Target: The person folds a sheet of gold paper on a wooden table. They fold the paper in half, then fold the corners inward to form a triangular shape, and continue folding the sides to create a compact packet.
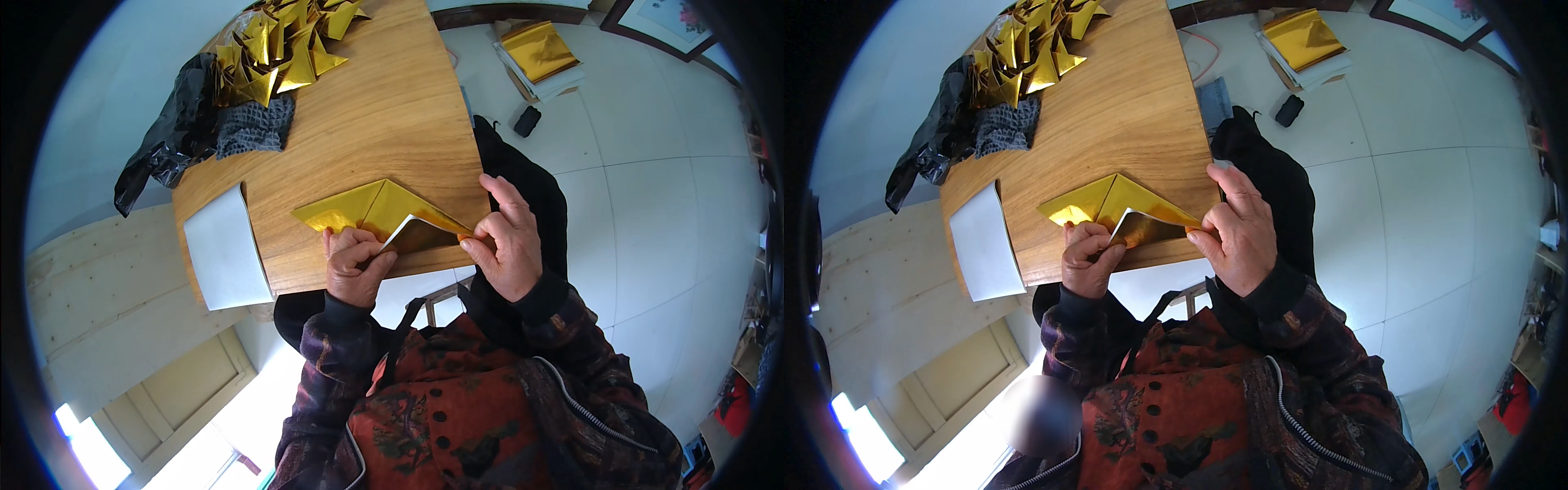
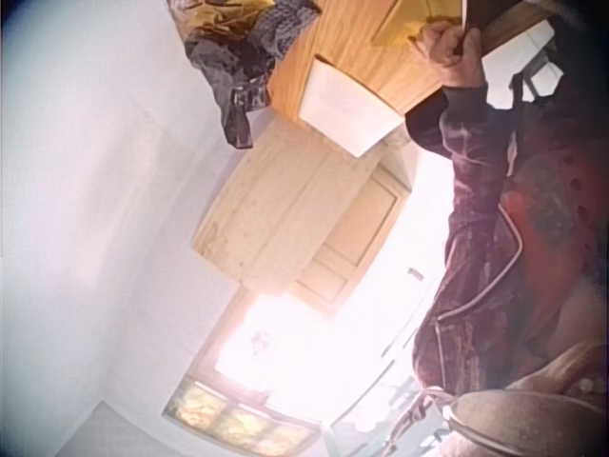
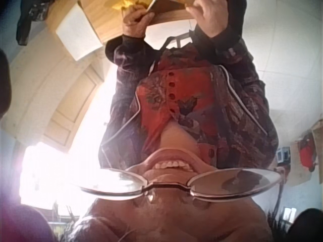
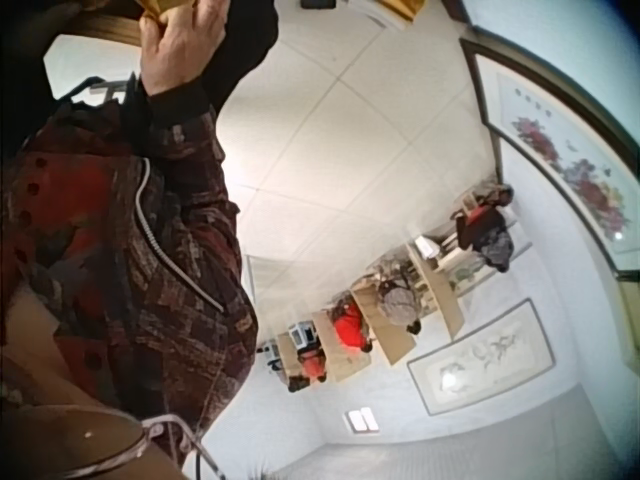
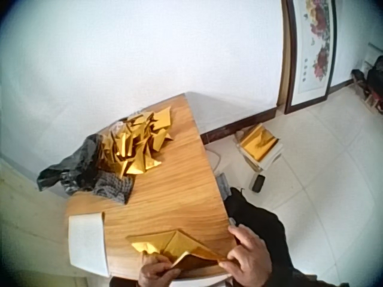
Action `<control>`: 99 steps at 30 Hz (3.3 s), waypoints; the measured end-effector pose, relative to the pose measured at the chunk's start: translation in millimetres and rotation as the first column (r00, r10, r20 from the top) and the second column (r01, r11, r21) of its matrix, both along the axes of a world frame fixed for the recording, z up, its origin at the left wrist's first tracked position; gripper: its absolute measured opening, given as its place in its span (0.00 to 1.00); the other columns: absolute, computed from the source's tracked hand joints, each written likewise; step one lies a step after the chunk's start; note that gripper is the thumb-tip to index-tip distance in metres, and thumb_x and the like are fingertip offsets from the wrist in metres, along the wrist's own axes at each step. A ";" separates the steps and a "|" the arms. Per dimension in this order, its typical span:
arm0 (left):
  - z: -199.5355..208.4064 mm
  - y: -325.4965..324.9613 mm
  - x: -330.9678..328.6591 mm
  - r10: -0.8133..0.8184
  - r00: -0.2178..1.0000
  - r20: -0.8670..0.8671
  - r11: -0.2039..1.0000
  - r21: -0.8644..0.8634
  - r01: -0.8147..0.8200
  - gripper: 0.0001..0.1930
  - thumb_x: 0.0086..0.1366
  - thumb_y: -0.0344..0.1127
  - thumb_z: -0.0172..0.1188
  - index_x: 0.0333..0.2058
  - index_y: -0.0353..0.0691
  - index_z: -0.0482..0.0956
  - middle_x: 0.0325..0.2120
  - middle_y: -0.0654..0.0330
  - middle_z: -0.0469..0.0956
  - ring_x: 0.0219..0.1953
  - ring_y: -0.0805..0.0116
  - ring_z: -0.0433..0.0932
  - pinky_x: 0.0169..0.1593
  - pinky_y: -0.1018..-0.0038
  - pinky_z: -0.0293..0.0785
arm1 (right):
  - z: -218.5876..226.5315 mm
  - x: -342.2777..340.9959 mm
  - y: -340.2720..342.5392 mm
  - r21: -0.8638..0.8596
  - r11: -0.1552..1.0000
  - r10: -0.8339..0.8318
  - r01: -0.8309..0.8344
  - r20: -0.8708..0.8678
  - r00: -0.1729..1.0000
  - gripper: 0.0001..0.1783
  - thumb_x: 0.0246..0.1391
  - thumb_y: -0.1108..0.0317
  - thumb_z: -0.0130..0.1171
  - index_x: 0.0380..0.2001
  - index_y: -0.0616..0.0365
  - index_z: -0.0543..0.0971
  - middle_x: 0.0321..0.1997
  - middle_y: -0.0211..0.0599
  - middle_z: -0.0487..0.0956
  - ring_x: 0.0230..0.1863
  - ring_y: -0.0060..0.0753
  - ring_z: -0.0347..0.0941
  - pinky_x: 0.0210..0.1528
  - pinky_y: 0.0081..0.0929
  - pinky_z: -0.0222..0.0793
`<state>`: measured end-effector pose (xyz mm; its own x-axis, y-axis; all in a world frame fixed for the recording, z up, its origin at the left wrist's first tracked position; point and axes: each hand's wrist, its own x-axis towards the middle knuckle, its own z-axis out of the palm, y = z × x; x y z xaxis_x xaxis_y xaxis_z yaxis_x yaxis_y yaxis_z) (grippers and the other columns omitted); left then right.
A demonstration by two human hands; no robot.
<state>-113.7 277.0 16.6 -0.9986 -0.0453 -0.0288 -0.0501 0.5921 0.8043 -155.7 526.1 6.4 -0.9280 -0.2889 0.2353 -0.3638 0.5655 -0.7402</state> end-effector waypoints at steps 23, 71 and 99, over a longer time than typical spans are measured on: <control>-3.7 7.6 -2.0 0.059 0.997 -0.053 0.996 -0.057 -0.062 0.07 0.52 0.34 0.71 0.22 0.42 0.81 0.28 0.68 0.73 0.37 0.69 0.73 0.66 0.55 0.41 | -0.3 -0.6 1.7 0.002 1.000 0.023 -0.023 0.003 1.000 0.13 0.45 0.66 0.69 0.23 0.56 0.72 0.67 0.47 0.64 0.68 0.53 0.59 0.62 0.43 0.57; -8.4 15.7 -3.2 0.143 0.985 -0.096 0.980 -0.123 -0.155 0.11 0.47 0.31 0.73 0.20 0.39 0.77 0.32 0.60 0.71 0.40 0.61 0.68 0.55 0.63 0.59 | -4.6 33.7 -42.3 0.262 0.919 0.322 -0.294 -0.074 0.944 0.47 0.39 0.52 0.69 0.63 0.59 0.67 0.71 0.39 0.61 0.74 0.40 0.51 0.74 0.44 0.42; -4.5 18.3 -2.7 0.138 0.988 -0.075 0.973 -0.177 -0.150 0.11 0.49 0.33 0.72 0.20 0.39 0.77 0.33 0.61 0.72 0.41 0.62 0.71 0.65 0.54 0.48 | 1.9 28.2 -42.6 0.283 0.910 0.321 -0.301 -0.026 0.947 0.44 0.40 0.51 0.68 0.59 0.61 0.69 0.71 0.42 0.60 0.73 0.44 0.51 0.72 0.45 0.46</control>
